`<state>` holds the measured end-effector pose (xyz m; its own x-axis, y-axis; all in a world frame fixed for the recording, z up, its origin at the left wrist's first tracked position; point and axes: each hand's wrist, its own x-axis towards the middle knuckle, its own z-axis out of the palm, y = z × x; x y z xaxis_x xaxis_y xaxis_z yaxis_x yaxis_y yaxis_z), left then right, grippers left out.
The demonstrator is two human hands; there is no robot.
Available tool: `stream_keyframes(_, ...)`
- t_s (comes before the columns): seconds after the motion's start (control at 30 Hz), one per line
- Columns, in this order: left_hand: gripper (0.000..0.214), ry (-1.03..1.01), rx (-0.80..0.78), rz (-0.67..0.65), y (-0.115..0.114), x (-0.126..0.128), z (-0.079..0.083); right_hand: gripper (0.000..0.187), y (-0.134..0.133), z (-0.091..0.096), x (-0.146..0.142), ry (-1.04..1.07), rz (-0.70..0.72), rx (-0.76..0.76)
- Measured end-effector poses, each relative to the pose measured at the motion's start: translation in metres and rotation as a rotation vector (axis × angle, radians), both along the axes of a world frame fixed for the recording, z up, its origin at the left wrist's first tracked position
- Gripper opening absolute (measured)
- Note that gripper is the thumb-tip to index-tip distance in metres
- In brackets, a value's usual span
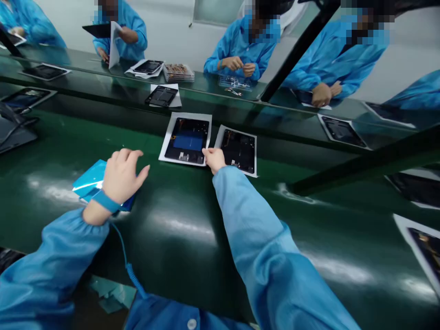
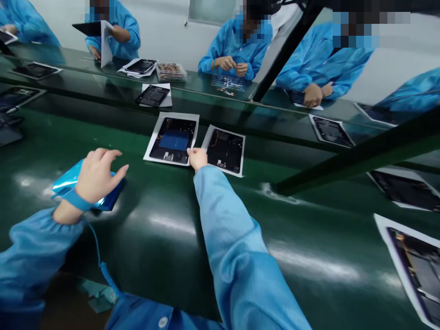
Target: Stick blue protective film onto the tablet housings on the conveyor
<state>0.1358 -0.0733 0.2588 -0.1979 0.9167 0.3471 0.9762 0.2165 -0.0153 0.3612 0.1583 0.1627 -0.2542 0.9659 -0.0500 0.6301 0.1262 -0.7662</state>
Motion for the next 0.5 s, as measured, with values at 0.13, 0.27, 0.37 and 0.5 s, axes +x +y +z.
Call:
stream_keyframes(0.13, 0.046, -0.010, -0.141, 0.040, -0.042, -0.041, -0.017, 0.034, 0.036, 0.006, -0.024, -0.076, -0.069, 0.001)
stream_keyframes(0.27, 0.044, -0.148, -0.213, -0.007, -0.067, -0.063, -0.029, 0.029, 0.032, 0.014, 0.008, -0.196, -0.135, 0.078)
stream_keyframes(0.37, 0.039, -0.273, -0.195, -0.006, -0.071, -0.066, -0.031, 0.031, 0.026, 0.022, 0.054, -0.321, -0.246, 0.123)
stream_keyframes(0.5, 0.037, -0.407, -0.233, 0.047, -0.065, -0.069, -0.025, 0.039, 0.033, 0.024, 0.106, -0.468, -0.454, 0.054)
